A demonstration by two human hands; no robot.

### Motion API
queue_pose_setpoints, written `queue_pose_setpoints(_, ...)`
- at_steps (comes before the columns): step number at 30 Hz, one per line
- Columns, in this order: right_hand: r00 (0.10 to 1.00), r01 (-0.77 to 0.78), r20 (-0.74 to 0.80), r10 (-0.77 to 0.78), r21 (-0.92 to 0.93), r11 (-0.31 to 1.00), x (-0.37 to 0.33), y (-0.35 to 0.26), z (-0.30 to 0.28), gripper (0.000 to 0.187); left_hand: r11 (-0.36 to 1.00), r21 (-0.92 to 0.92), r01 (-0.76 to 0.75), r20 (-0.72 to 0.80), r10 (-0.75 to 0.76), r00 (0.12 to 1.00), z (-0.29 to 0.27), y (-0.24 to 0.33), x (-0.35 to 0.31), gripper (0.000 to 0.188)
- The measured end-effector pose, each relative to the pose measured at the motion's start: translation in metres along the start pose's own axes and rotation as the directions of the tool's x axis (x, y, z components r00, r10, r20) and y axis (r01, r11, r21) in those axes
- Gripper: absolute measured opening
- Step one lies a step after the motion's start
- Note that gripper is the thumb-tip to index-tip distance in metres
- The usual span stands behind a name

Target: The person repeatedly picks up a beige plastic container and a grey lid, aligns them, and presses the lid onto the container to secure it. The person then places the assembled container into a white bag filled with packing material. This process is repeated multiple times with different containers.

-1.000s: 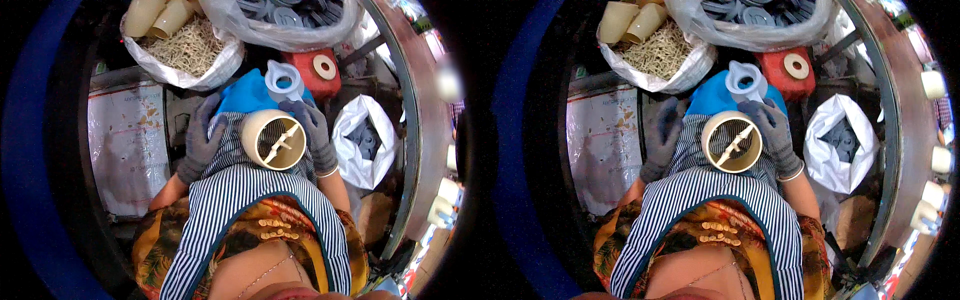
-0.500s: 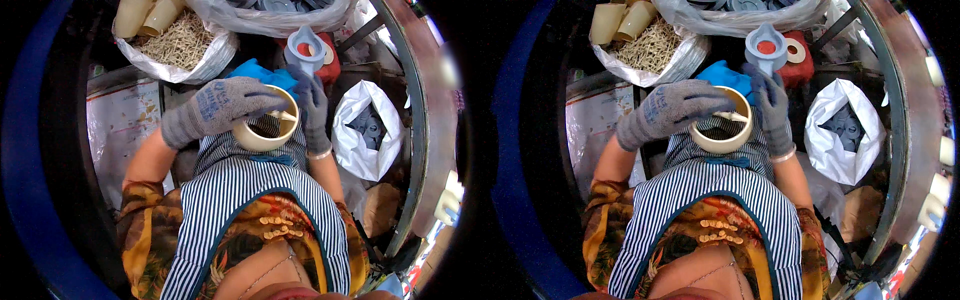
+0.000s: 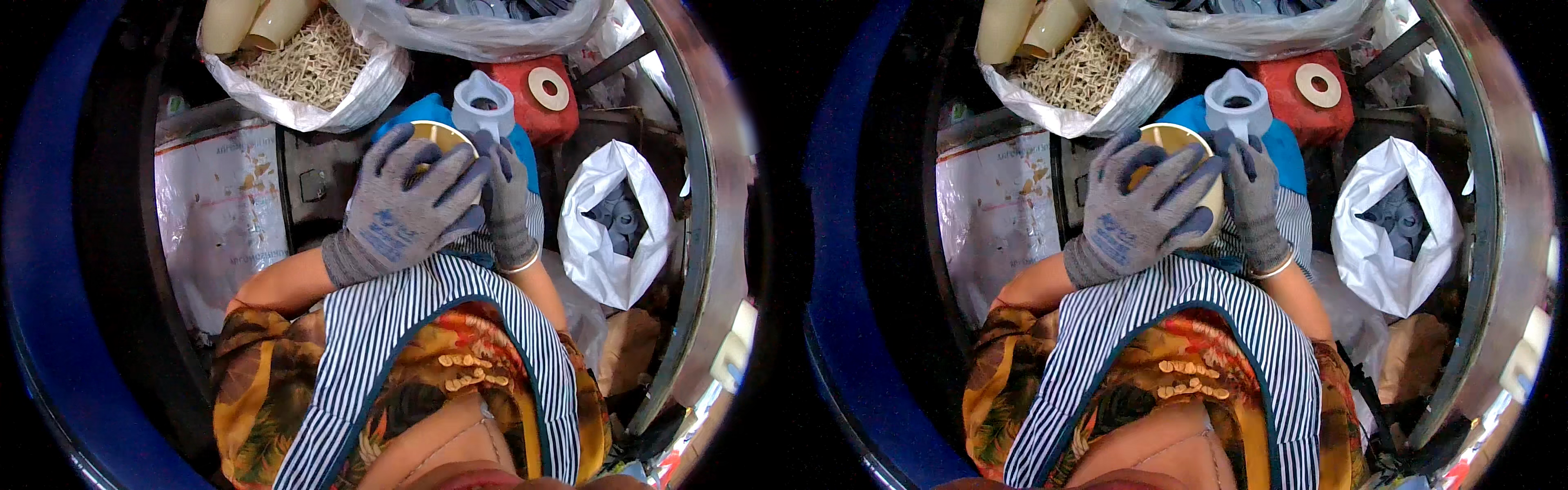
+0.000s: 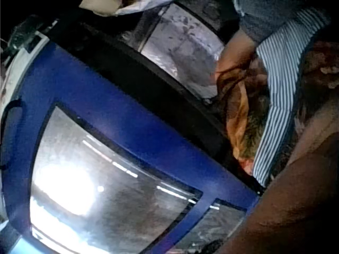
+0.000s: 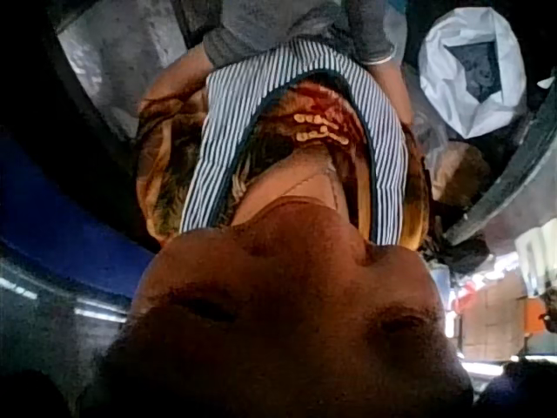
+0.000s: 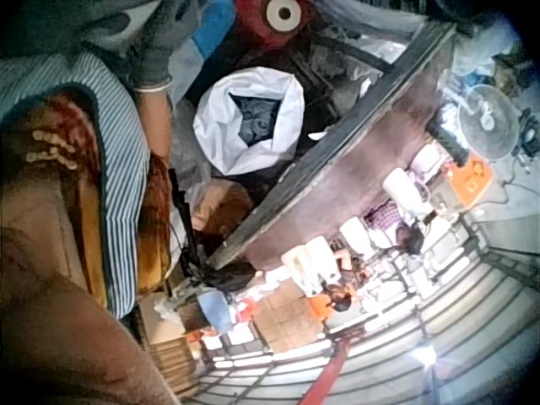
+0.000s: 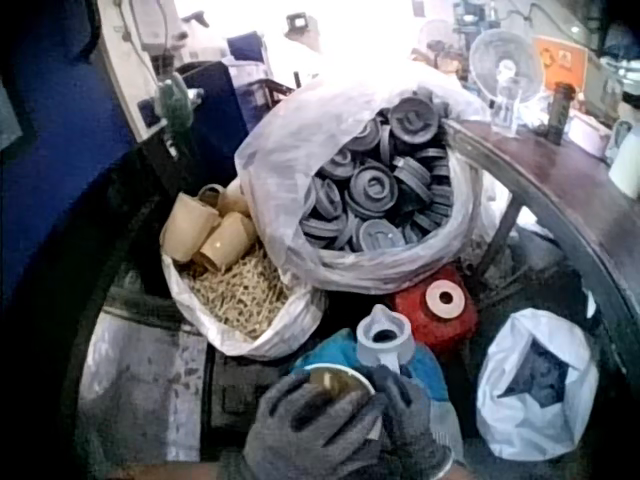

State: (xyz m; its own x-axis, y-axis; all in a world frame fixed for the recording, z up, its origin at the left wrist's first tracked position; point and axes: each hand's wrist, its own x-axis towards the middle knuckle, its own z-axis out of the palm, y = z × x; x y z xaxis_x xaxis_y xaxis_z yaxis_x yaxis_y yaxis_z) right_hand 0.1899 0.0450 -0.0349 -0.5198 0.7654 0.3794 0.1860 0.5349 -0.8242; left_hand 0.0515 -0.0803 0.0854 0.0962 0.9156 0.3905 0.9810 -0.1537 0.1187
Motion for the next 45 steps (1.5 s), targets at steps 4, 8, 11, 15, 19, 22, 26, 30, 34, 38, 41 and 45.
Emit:
queue_pose_setpoints(4,0.99,-0.102,0.109,0.089,0.122,0.987,0.003,-0.032,-0.009,0.025,0.984,-0.179,-0.004,-0.085,-0.011,0.996,0.003,-0.03,-0.009,0.059)
queue_pose_setpoints(8,0.982,0.177,0.12,-0.149,-0.268,0.947,-0.001,-0.019,-0.01,0.028,0.971,-0.18,-0.155,0.016,0.16,0.987,0.011,-0.021,-0.003,0.049)
queue_pose_setpoints(11,0.981,0.127,0.178,-0.076,-0.3,0.945,-0.004,-0.022,-0.013,0.027,0.947,-0.261,-0.188,0.257,0.256,0.932,0.016,-0.022,-0.007,0.04)
queue_pose_setpoints(15,0.992,-0.026,0.123,0.039,-0.106,0.994,-0.006,-0.008,-0.01,0.028,0.938,-0.286,-0.196,0.101,0.233,0.967,0.014,-0.028,-0.006,0.043)
queue_pose_setpoints(19,0.987,-0.152,0.061,0.151,0.005,0.988,-0.006,-0.006,-0.009,0.029,0.926,-0.231,-0.3,-0.288,0.23,0.93,0.002,-0.06,0.019,0.043)
queue_pose_setpoints(22,0.916,-0.4,0.11,0.385,0.283,0.871,-0.006,-0.016,-0.004,0.028,0.97,-0.215,-0.112,-0.361,0.027,0.932,-0.002,-0.117,0.021,0.037)
queue_pose_setpoints(26,0.91,-0.415,0.125,0.396,0.221,0.883,0.0,-0.021,-0.005,0.029,0.935,0.168,0.313,-0.216,-0.275,0.937,0.038,-0.213,0.035,0.03)
queue_pose_setpoints(30,0.938,-0.333,0.16,0.309,0.162,0.929,0.008,-0.02,-0.013,0.032,0.649,-0.61,0.455,0.323,-0.321,0.89,0.056,-0.208,0.009,0.052)
queue_pose_setpoints(34,0.967,-0.247,-0.022,0.252,0.124,0.961,0.02,-0.025,-0.022,0.044,0.009,-0.964,0.267,0.267,0.028,0.963,0.084,-0.099,-0.007,0.055)
queue_pose_setpoints(38,0.936,-0.164,-0.294,0.195,0.129,0.978,0.033,-0.032,-0.076,0.055,-0.029,-0.94,0.339,0.339,-0.175,0.925,0.077,-0.075,-0.005,0.054)
queue_pose_setpoints(41,0.852,-0.333,-0.246,0.462,0.427,0.841,0.027,-0.065,-0.112,0.049,0.11,-0.927,0.359,0.305,-0.336,0.891,0.075,-0.067,-0.002,0.051)
queue_pose_setpoints(45,0.829,-0.482,0.076,0.554,0.6,0.639,0.016,-0.061,-0.097,0.041,0.329,-0.879,0.345,0.313,-0.146,0.938,0.106,-0.076,-0.002,0.055)
